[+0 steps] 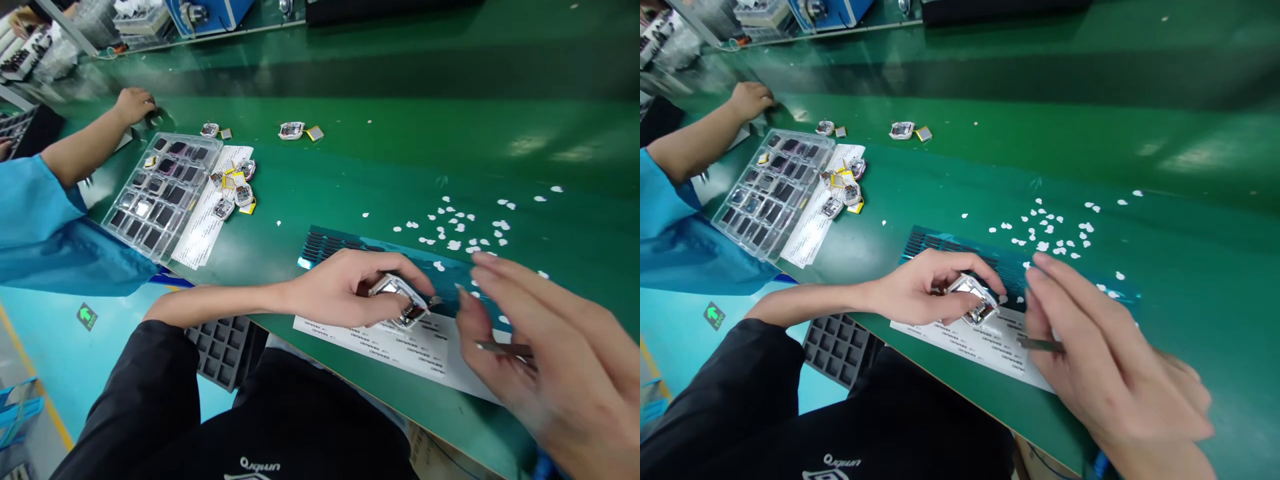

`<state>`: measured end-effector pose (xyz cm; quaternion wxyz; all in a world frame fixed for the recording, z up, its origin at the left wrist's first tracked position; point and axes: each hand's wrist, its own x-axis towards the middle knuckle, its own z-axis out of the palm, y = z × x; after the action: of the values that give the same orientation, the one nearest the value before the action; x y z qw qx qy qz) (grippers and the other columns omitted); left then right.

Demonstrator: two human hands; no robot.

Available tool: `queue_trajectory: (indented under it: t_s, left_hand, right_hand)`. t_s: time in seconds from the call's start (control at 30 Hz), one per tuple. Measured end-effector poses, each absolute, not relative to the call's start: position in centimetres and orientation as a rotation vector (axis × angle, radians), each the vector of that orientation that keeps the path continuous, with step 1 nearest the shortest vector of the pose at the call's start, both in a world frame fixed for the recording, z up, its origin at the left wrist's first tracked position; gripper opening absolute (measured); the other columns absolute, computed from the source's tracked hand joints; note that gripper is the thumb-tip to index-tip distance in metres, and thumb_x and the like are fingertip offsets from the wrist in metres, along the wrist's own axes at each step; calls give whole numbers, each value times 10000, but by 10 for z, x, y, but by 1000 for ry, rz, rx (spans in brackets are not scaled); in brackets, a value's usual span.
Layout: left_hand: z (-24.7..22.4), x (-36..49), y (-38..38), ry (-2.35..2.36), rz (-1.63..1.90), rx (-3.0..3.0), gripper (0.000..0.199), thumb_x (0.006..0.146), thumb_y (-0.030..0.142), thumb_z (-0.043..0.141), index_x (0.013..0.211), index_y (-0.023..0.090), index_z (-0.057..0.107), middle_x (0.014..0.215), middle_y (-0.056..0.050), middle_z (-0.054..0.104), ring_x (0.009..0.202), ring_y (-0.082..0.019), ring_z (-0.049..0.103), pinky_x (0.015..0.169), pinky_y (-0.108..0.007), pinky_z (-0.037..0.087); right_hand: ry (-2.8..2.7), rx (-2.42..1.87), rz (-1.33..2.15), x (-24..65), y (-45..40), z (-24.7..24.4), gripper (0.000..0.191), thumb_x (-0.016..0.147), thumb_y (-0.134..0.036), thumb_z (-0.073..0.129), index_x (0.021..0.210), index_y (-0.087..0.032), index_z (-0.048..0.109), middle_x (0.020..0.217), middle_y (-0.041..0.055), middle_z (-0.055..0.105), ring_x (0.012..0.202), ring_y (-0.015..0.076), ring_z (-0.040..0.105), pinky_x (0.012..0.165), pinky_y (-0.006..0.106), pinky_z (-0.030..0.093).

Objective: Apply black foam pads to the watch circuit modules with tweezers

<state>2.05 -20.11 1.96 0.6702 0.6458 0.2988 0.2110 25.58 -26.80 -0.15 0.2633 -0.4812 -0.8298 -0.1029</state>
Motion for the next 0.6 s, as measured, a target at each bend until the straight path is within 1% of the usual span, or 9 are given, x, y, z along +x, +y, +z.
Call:
queue_trajectory:
  t_s: [0.1,0.17,0.23,0.33,0.4,0.47,0.57,0.6]
  left_hand:
    - [21,20,-200,707,458,1409,198,893,186,579,1086,199,541,515,98,524,436,-86,498,449,-227,376]
    - [21,20,-200,723,455,1399,204,875,172,578,1066,216,519,526,97,539,449,-88,514,457,-225,384]
    - [20,20,-201,745,465,1428,183,874,184,574,1043,221,515,535,94,539,457,-87,502,461,-227,371]
    - [17,21,-205,820,530,1525,149,872,207,573,1011,222,521,519,113,461,457,-75,436,469,-228,332]
    - [16,22,-208,861,571,1587,145,864,211,574,995,221,514,521,126,417,461,-66,404,482,-223,323]
    - [16,23,-210,872,580,1639,150,862,213,569,993,219,496,548,129,429,471,-58,408,498,-218,330]
    - [18,24,-213,866,573,1709,141,886,230,554,1000,214,472,592,125,459,485,-50,417,513,-212,343]
    - [19,24,-213,865,572,1731,137,895,237,551,998,212,465,607,122,467,491,-49,417,518,-210,347]
  right_hand:
    - [-2400,-1194,-216,259,-266,1,676,1028,-183,547,1645,-294,294,1415,66,669,797,137,738,496,290,488]
    - [-2445,-1196,-140,261,-267,1,646,1056,-193,471,1656,-297,256,1421,62,662,821,146,747,521,290,516]
    - [-2439,-1206,-111,264,-269,1,651,1053,-197,475,1654,-320,255,1396,44,679,846,161,754,544,301,533]
    - [-2440,-1171,-129,266,-267,-2,658,1049,-200,482,1652,-328,251,1351,30,704,808,168,755,546,319,539]
    - [-2447,-1098,-123,264,-264,-4,638,1060,-211,448,1656,-295,236,1331,42,712,807,176,760,570,321,562]
    - [-2426,-997,-138,260,-260,-6,634,1060,-215,449,1657,-225,234,1304,68,716,856,184,769,634,303,593]
    - [-2378,-920,-241,255,-258,-12,611,1047,-239,512,1617,-113,330,1282,109,710,894,182,771,690,268,602]
    - [-2368,-929,-242,254,-259,-14,600,1049,-260,521,1606,-112,355,1292,110,702,876,177,770,676,264,598]
